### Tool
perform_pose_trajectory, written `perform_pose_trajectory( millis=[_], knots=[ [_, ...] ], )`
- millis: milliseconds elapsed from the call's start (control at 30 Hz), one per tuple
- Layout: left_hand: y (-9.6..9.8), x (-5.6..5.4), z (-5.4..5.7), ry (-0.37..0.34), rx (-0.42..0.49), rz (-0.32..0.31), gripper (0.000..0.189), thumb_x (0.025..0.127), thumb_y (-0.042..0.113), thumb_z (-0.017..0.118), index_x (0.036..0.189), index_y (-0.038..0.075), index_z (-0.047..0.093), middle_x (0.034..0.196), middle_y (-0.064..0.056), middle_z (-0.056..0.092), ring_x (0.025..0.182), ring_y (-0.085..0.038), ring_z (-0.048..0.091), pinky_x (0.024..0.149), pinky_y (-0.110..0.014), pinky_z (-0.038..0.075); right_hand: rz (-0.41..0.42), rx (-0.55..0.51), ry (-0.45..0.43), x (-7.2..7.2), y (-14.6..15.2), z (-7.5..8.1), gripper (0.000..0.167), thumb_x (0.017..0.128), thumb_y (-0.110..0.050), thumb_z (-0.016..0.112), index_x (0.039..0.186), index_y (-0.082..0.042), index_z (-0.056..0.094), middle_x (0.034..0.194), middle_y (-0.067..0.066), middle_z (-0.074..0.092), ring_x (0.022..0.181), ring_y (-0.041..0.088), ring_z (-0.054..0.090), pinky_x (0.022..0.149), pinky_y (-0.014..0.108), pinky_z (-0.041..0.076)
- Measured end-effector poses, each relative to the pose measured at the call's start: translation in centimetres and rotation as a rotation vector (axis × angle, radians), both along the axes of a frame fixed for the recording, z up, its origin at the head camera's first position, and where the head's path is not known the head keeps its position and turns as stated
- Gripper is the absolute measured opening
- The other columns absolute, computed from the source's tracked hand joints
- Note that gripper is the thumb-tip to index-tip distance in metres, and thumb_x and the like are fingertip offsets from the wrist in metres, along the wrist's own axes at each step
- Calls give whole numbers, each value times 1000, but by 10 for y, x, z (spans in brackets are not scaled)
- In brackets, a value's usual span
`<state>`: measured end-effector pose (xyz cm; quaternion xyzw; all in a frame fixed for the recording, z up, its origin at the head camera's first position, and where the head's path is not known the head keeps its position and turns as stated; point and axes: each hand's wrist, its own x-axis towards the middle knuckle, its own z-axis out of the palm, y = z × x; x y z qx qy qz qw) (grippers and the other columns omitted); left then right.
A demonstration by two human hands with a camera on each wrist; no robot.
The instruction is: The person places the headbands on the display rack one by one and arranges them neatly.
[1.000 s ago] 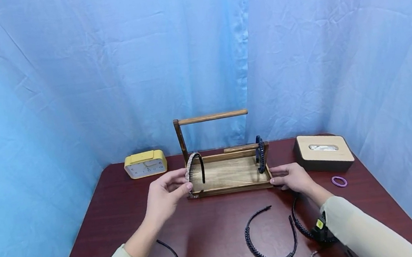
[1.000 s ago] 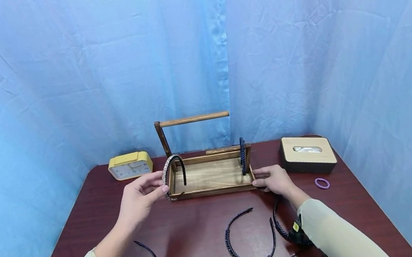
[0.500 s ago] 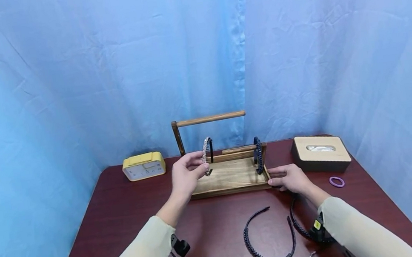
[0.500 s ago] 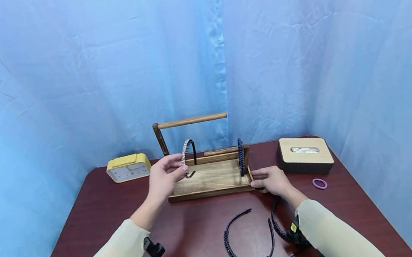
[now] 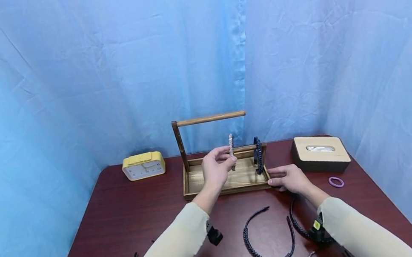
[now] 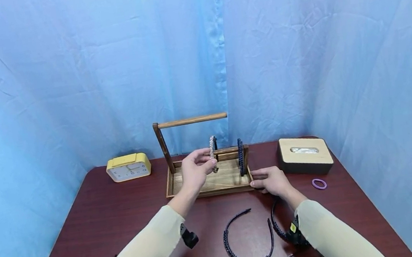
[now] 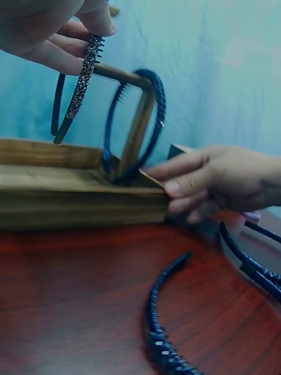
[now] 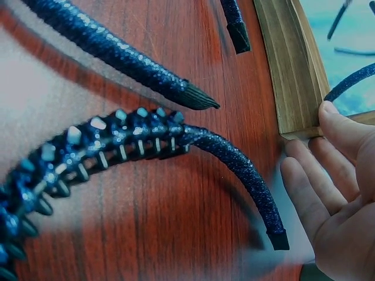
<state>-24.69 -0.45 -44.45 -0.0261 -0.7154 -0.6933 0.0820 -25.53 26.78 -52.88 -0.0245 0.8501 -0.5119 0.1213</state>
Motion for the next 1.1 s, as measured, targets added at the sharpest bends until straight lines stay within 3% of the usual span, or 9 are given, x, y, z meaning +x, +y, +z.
perform_pose_trajectory(
  millis=[233,567,933,1100],
  knots=[
    [32,-5,-14,-1,-105,-2,35,83,1,84,115,13,78,89,-7,77,76,-11,71,67,-24,60,-12,-11,-25,0,-2,-3,51,92,-15,79,138,-2,64,128,24,69,97,26,76,71,43,64],
    [62,-11,-19,-54,-164,16,33,84,6,85,114,17,78,85,2,75,77,-6,69,67,-23,58,-4,-17,-8,-2,0,0,50,93,-15,78,140,-3,64,128,24,69,96,23,76,71,43,64],
    [70,-12,-24,-73,-143,23,27,84,8,85,110,11,77,88,0,76,79,-7,69,74,-24,58,2,-20,-13,1,-3,2,50,93,-14,77,140,-2,63,128,25,68,99,27,76,73,44,64],
    [69,-12,-26,-89,-133,-22,27,84,10,86,111,12,77,92,1,76,81,-8,70,74,-24,59,-5,-12,-24,0,0,2,52,93,-16,78,140,-3,63,129,24,68,98,25,76,72,43,64]
  ],
)
